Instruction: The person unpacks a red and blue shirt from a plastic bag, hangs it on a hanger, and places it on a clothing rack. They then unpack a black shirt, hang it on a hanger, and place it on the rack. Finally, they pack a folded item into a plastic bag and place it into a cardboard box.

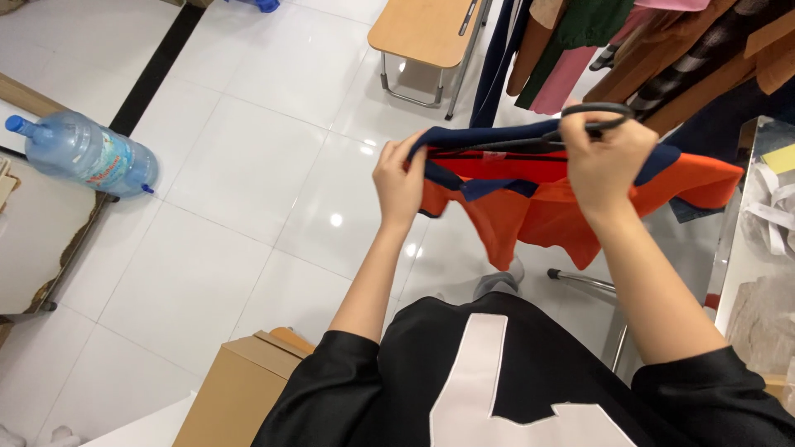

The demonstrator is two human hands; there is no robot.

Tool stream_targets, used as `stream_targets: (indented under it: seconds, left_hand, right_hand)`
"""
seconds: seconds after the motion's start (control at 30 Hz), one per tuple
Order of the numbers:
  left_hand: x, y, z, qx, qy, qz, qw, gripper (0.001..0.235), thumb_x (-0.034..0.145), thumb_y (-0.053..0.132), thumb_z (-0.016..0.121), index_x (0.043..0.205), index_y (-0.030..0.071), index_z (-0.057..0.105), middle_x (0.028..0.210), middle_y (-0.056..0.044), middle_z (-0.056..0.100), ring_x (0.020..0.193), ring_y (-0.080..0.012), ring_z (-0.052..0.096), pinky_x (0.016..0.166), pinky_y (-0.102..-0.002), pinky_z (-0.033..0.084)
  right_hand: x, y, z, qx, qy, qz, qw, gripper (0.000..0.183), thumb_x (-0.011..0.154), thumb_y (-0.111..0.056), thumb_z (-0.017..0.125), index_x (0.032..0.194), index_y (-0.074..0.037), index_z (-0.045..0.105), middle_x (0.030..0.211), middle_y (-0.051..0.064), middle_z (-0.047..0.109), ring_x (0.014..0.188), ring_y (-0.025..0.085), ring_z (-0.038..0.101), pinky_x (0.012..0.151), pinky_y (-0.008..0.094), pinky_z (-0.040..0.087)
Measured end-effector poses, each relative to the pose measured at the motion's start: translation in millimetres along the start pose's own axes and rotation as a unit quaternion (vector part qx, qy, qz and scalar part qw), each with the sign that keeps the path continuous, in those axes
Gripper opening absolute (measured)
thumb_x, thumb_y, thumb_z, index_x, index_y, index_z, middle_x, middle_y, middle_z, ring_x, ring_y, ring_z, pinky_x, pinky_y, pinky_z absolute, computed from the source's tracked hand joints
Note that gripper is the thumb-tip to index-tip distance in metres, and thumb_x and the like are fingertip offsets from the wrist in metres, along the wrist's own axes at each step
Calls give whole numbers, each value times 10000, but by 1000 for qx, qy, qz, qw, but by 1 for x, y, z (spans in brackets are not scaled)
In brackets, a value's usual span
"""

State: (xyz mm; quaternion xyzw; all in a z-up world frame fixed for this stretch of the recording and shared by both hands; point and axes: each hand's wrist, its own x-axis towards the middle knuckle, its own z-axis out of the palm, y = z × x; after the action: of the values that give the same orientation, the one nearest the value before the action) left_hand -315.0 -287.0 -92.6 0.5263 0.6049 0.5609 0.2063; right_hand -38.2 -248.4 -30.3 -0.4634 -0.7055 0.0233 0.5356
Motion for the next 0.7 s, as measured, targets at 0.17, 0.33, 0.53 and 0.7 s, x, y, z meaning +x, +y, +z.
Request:
stream_targets:
  seconds: [0.17,0.33,0.53,0.7]
  left_hand:
    - [-18,-6,47,42,-15,107,993,380,983,171,738,1346,284,745,967,-20,700,925,-233,730,820,-348,617]
    - [-21,-5,33,107,-46,129,985,467,965,128,692,1429,175,674,1067,-102,680,1051,-314,717,904,-424,619]
    - [1,12,7,217,-37,249,943,658,1001,504,748,1554,208,550,1377,-46,471,1362,-311,430,1181,-499,338]
    - [29,-22,8,245,-62,213,944,384,1026,469,715,1339,264,629,1070,73,622,1105,-175,573,1137,-458,311]
  right_hand:
    - [8,-31,19,79,-43,10,996,114,1026,5,861,939,-35,800,729,164,696,721,316,706,655,375,512]
    - [13,-29,9,97,-61,82,990,125,1051,-69,911,965,-59,822,720,114,687,742,150,637,672,338,493]
    - [20,-21,5,179,-100,154,967,165,1147,-127,848,1008,-56,796,685,21,625,645,57,502,598,212,403]
    - [30,-48,-7,348,-201,167,900,388,1164,-300,581,1453,-42,604,1042,119,739,987,150,705,929,293,586]
